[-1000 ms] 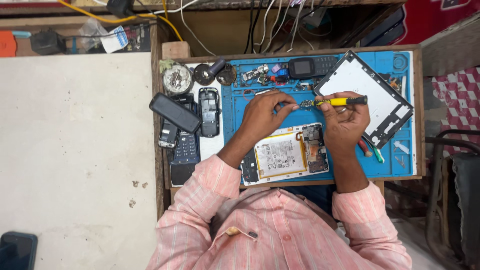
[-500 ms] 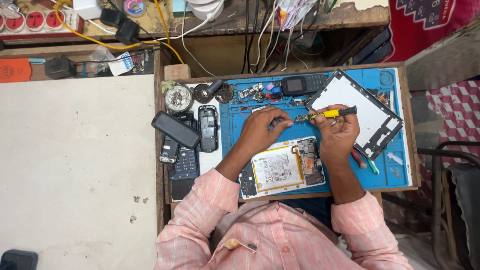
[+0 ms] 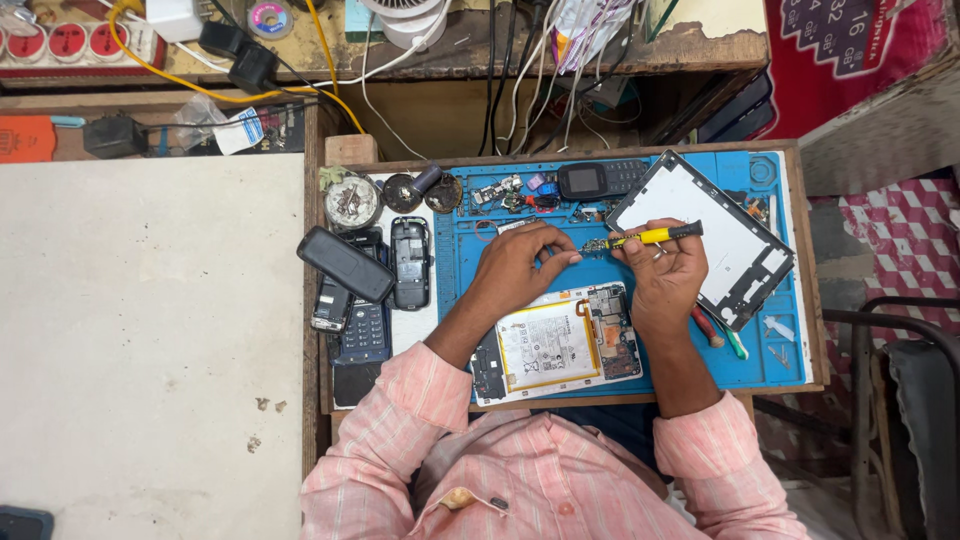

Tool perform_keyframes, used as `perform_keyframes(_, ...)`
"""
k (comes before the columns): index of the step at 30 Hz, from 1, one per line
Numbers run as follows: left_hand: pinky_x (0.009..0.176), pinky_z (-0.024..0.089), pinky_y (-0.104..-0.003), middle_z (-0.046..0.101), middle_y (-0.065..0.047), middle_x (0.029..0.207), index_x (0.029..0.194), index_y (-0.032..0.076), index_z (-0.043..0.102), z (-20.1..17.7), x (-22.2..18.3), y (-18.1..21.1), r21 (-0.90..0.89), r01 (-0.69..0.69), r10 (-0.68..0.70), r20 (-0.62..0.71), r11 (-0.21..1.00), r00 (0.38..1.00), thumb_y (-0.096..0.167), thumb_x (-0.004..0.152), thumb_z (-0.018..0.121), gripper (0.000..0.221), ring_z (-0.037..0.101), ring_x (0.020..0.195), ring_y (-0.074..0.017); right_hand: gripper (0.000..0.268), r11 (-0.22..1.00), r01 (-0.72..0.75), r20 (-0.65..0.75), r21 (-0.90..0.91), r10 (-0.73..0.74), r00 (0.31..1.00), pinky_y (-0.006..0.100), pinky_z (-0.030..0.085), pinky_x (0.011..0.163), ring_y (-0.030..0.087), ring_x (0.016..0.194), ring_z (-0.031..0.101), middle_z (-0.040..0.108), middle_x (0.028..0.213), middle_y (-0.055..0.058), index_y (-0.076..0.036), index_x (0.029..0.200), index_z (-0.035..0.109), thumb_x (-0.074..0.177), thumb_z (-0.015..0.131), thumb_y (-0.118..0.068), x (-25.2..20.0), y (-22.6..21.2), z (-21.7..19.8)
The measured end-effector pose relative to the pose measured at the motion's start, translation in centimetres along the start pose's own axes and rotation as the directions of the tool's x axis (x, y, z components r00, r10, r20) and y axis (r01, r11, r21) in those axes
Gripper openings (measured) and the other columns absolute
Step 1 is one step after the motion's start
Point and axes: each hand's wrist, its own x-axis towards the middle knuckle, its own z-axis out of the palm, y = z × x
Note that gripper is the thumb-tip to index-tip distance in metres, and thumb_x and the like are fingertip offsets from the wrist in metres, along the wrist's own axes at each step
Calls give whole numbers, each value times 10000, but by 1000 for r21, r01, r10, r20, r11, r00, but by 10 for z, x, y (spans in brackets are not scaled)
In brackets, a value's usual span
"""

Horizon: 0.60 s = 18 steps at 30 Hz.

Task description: The person works on a disassembled smartphone at a cluttered workbench. They use a yellow screwdriver to remove screws from the internal frame, lift and inspect the motherboard and battery area, and place removed screws on the blue mat. The person repeatedly adjusts the device and uses the screwdriver to manipulate internal components.

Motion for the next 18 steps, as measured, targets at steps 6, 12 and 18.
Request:
perform_keyframes(6,681,551,-326,747,-38,881,907,73,760,0,1,-1,27,-21,21,-7,999,1000,266,875,787,198,707,731,-159,303,1000,-18,-3,-2,18,1000,313,649,853,241,1041,742,682,1100,151,20,1262,507,1014,682,5,1,5,-2)
perform_keyframes(12,655,537,-340,739,-42,848,912,95,771,-1,1,2,89,-5,3,21,996,1000,285,894,757,191,703,712,-175,305,998,3,8,-57,-2,1000,301,644,854,219,1030,734,685,1096,152,27,1261,514,1008,683,51,0,6,-3)
perform_keyframes(18,659,539,-367,758,-62,888,959,103,778,-2,1,6,126,-18,17,15,992,1000,268,912,724,180,703,720,-225,303,1000,6,28,-27,-5,1000,304,622,874,218,1018,728,682,1099,159,35,1253,510,1007,678,90,1,8,-5)
